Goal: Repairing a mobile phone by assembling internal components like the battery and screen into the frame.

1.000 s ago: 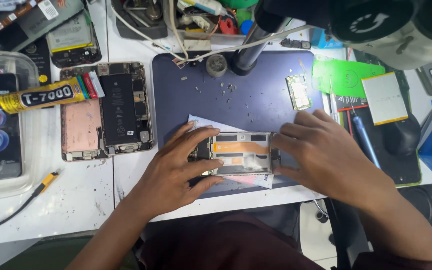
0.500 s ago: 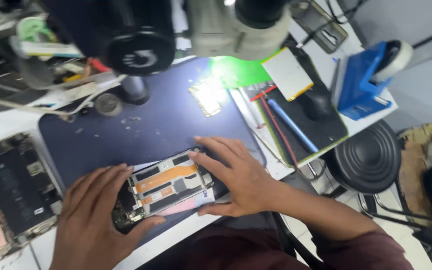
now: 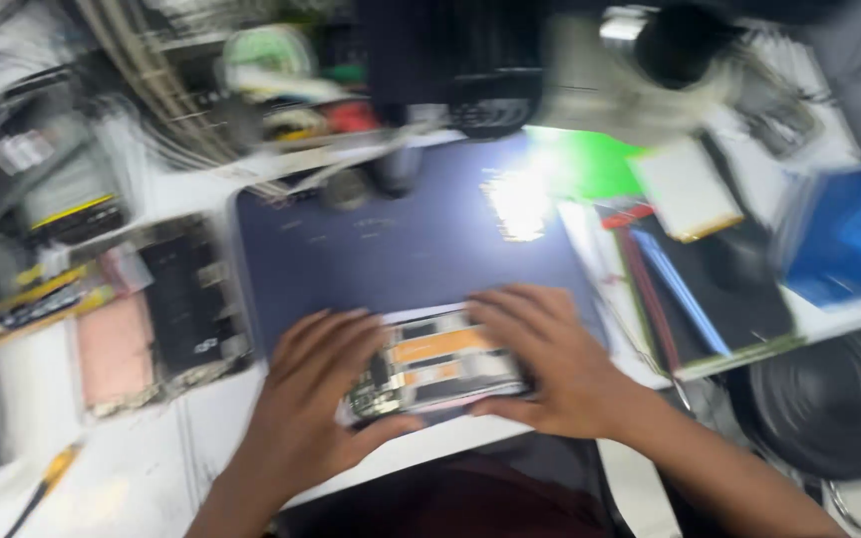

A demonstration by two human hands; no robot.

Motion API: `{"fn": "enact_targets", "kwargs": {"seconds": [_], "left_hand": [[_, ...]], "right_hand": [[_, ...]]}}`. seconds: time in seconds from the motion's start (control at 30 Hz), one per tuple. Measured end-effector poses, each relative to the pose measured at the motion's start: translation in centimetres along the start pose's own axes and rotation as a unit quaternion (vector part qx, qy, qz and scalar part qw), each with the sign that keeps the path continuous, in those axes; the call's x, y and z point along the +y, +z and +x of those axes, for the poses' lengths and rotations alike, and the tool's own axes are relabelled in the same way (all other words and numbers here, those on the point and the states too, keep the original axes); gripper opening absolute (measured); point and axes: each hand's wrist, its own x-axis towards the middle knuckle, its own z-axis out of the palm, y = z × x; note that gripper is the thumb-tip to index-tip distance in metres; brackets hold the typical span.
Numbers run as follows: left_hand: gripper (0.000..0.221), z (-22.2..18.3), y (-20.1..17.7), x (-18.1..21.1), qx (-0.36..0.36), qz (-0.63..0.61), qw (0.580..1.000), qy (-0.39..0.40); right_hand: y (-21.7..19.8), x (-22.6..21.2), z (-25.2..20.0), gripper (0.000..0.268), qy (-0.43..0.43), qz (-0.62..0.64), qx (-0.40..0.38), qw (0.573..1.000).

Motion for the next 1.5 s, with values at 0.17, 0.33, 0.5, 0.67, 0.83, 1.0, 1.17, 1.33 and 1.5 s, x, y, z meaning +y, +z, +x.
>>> {"fn": "enact_targets", "kwargs": {"seconds": [0.17,0.33,0.5,0.67,0.83,1.0,1.17,1.33,1.5], "left_hand": [[0.077,-0.3,-0.4,-0.8,0.053,-0.080,0.995,0.027],[0.073,-0.9,-0.3,-1.0,0.050,-0.080,0.996,0.007],[0.072,-0.6,-0.5,-0.9,0.043,-0.092,0.995,0.014],[0.066,-0.3,-0.9,-0.7,0.038,-0.111,0.993,0.016],[0.063,-0.1,-1.0,-0.4,0.041,-0.132,0.990,0.004],[0.059,0.1,-0.8,-0.4,0.053,-0.118,0.992,0.003],[0.060,0.0,-0.7,-0.6,0.068,-0.083,0.994,0.024],[0.061,-0.3,-0.6,-0.5,0.064,-0.081,0.994,0.022],[0.061,-0.1,-0.7,-0.7,0.052,-0.093,0.994,0.017]], "right_hand": [[-0.1,0.5,1.5,0.096,0.011,-0.052,0.008,0.999],[0.5,0.5,1.3,0.104,0.042,-0.055,0.009,0.998],[0.9,1.4,0.9,0.102,0.071,-0.058,0.014,0.996],[0.9,1.6,0.5,0.098,0.017,-0.053,0.060,0.997],[-0.4,0.9,0.6,0.084,0.035,0.018,0.060,0.997],[-0.2,0.7,0.1,0.032,0.041,0.022,0.186,0.982],[0.1,-0.4,1.4,0.037,0.004,0.150,0.322,0.935],[-0.1,-0.6,1.5,0.039,0.001,0.180,0.288,0.940],[-0.3,-0.6,1.8,0.037,0.004,0.183,0.271,0.945]]}}
